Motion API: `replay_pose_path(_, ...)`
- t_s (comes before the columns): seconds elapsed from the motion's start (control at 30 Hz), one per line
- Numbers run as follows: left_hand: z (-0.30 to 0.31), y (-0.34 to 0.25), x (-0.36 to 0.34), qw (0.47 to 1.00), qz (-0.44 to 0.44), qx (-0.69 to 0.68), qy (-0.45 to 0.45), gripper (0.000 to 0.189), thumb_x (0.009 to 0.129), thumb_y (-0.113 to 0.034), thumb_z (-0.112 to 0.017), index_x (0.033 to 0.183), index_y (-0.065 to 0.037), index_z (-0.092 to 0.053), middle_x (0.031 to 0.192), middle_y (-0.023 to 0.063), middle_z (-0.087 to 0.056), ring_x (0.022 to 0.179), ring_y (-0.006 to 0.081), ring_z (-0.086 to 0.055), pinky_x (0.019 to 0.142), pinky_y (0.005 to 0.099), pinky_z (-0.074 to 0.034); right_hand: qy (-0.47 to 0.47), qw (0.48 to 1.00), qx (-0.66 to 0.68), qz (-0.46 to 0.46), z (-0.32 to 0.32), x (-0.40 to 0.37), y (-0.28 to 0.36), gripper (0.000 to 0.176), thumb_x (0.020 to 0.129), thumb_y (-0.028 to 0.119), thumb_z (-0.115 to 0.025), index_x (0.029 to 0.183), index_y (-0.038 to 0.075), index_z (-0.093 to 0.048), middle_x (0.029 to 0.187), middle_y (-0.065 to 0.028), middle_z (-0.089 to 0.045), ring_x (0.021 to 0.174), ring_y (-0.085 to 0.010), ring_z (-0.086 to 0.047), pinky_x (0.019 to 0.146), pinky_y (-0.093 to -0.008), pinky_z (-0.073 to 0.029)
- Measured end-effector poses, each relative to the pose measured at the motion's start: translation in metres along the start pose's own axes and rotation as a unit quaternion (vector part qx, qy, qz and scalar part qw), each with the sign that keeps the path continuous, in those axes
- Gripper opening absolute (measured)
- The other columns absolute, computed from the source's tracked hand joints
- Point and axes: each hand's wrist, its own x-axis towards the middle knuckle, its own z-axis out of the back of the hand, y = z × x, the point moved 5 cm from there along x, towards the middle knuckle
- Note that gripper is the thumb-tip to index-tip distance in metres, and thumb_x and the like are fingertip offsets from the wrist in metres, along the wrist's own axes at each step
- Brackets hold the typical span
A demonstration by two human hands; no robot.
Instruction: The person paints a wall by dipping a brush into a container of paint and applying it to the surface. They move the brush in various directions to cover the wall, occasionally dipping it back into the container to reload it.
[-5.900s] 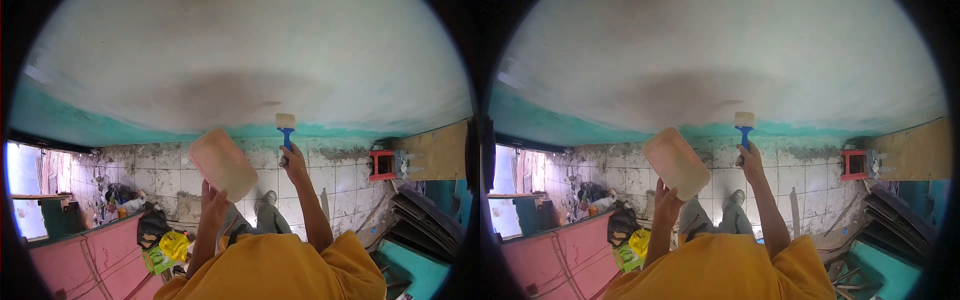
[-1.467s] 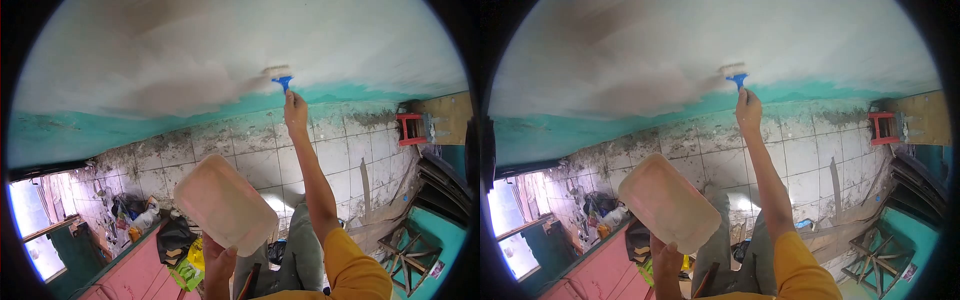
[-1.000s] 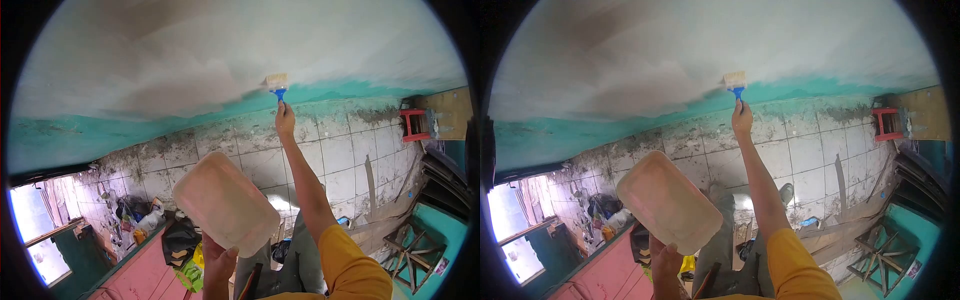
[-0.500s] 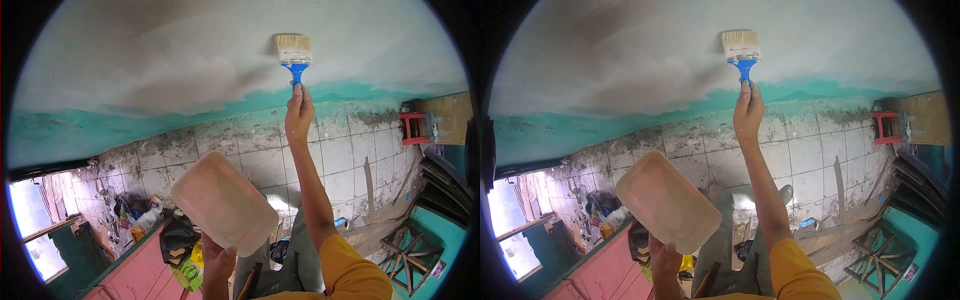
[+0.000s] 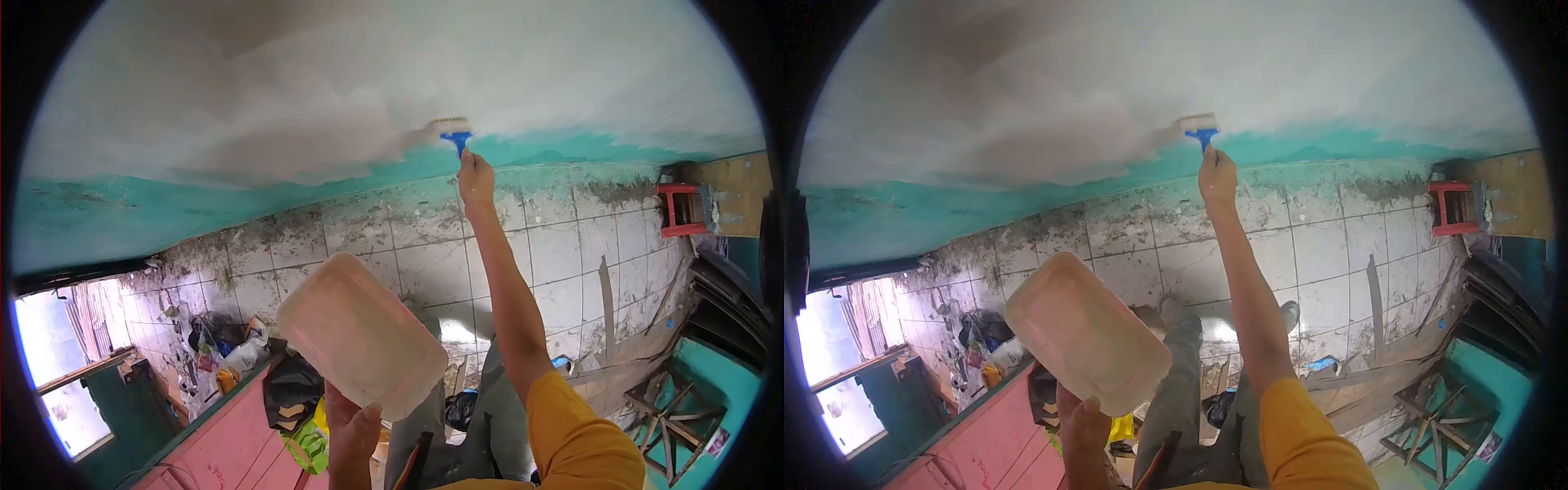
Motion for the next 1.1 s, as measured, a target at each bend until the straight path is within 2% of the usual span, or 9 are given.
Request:
replay_pose_path(0.03, 0.0, 0.001, 0.0, 1.0, -0.003, -0.001, 0.001, 0.103, 0.071, -0.024, -0.089, 0.15, -0.007, -0.025, 0.141, 0.0074, -0.042, 0.132, 0.0244, -0.043, 0.111, 0.0443, -0.038, 0.001, 1.0, 0.0, 0.001, 0.011, -0.014, 0.032, 0.043, 0.103, 0.035, -0.046, 0.107, -0.004, -0.066, 0.075, -0.015, -0.062, 0.067, -0.0312, -0.059, 0.066, -0.0406, -0.047)
replay_pose_path(0.1, -0.004, 0.0, -0.001, 1.0, -0.004, 0.001, -0.004, 0.103, 0.071, -0.024, -0.089, 0.15, -0.007, -0.025, 0.14, 0.0074, -0.043, 0.132, 0.0244, -0.044, 0.111, 0.0442, -0.038, -0.001, 0.982, 0.189, 0.027, 0.03, -0.052, 0.082, 0.044, 0.104, 0.037, -0.049, 0.109, -0.003, -0.066, 0.068, 0.0019, -0.043, 0.062, -0.0083, -0.038, 0.058, -0.0269, -0.036)
replay_pose_path(0.3, -0.005, 0.007, -0.003, 1.0, -0.003, -0.001, 0.001, 0.102, 0.071, -0.023, -0.088, 0.15, -0.006, -0.026, 0.139, 0.0073, -0.044, 0.131, 0.0241, -0.044, 0.11, 0.0436, -0.038, -0.065, 0.959, 0.209, 0.179, 0.009, -0.055, 0.05, 0.043, 0.105, 0.036, -0.048, 0.119, -0.004, -0.06, 0.074, 0.005, -0.042, 0.065, -0.0034, -0.036, 0.058, -0.0216, -0.034)
replay_pose_path(0.37, -0.005, 0.009, -0.005, 1.0, -0.006, -0.001, 0.008, 0.102, 0.071, -0.022, -0.088, 0.15, -0.006, -0.026, 0.139, 0.0072, -0.043, 0.131, 0.024, -0.044, 0.11, 0.0434, -0.038, -0.077, 0.968, 0.158, 0.18, -0.012, -0.035, 0.002, 0.044, 0.105, 0.036, -0.047, 0.118, -0.003, -0.061, 0.076, -0.001, -0.051, 0.066, -0.0095, -0.045, 0.062, -0.0258, -0.04)
replay_pose_path(0.43, -0.006, 0.01, -0.008, 1.0, -0.005, -0.007, -0.019, 0.101, 0.071, -0.022, -0.088, 0.15, -0.007, -0.026, 0.139, 0.0075, -0.044, 0.131, 0.0239, -0.044, 0.11, 0.0429, -0.038, -0.07, 0.991, 0.041, 0.111, -0.028, -0.021, -0.035, 0.04, 0.103, 0.031, -0.046, 0.116, -0.004, -0.061, 0.095, -0.0234, -0.066, 0.087, -0.0385, -0.064, 0.08, -0.0422, -0.049)
replay_pose_path(0.67, 0.0, 0.01, -0.01, 0.999, -0.006, -0.011, -0.033, 0.102, 0.07, -0.021, -0.088, 0.15, -0.007, -0.025, 0.139, 0.0079, -0.044, 0.131, 0.0253, -0.045, 0.111, 0.0447, -0.038, -0.008, 0.999, -0.023, -0.029, -0.042, 0.007, -0.092, 0.044, 0.102, 0.034, -0.045, 0.108, -0.006, -0.064, 0.099, -0.0287, -0.065, 0.093, -0.0467, -0.061, 0.081, -0.047, -0.048)
replay_pose_path(0.93, -0.017, 0.008, -0.005, 1.0, -0.006, -0.018, -0.008, 0.101, 0.07, -0.02, -0.088, 0.148, -0.006, -0.027, 0.138, 0.0083, -0.046, 0.131, 0.0264, -0.046, 0.11, 0.0456, -0.039, -0.026, 0.974, 0.196, 0.107, 0.06, -0.059, 0.094, 0.037, 0.104, 0.027, -0.049, 0.117, -0.006, -0.06, 0.084, -0.0131, -0.061, 0.072, -0.0182, -0.053, 0.069, -0.0331, -0.047)
replay_pose_path(1.03, -0.022, 0.014, -0.001, 1.0, -0.011, -0.015, 0.0, 0.1, 0.069, -0.019, -0.088, 0.148, -0.006, -0.028, 0.137, 0.0083, -0.046, 0.13, 0.0263, -0.046, 0.109, 0.0456, -0.039, -0.079, 0.949, 0.222, 0.211, 0.047, -0.049, 0.081, 0.04, 0.106, 0.033, -0.047, 0.116, -0.003, -0.061, 0.072, 0.0048, -0.041, 0.062, -0.0045, -0.034, 0.055, -0.0216, -0.031)
replay_pose_path(1.1, -0.021, 0.02, 0.0, 1.0, -0.006, -0.012, 0.004, 0.099, 0.07, -0.019, -0.088, 0.147, -0.006, -0.028, 0.137, 0.0084, -0.046, 0.13, 0.0263, -0.046, 0.11, 0.0456, -0.039, -0.08, 0.956, 0.19, 0.209, 0.029, -0.032, 0.051, 0.038, 0.105, 0.03, -0.047, 0.117, -0.003, -0.061, 0.074, 0.0017, -0.047, 0.063, -0.0074, -0.041, 0.057, -0.0233, -0.035)
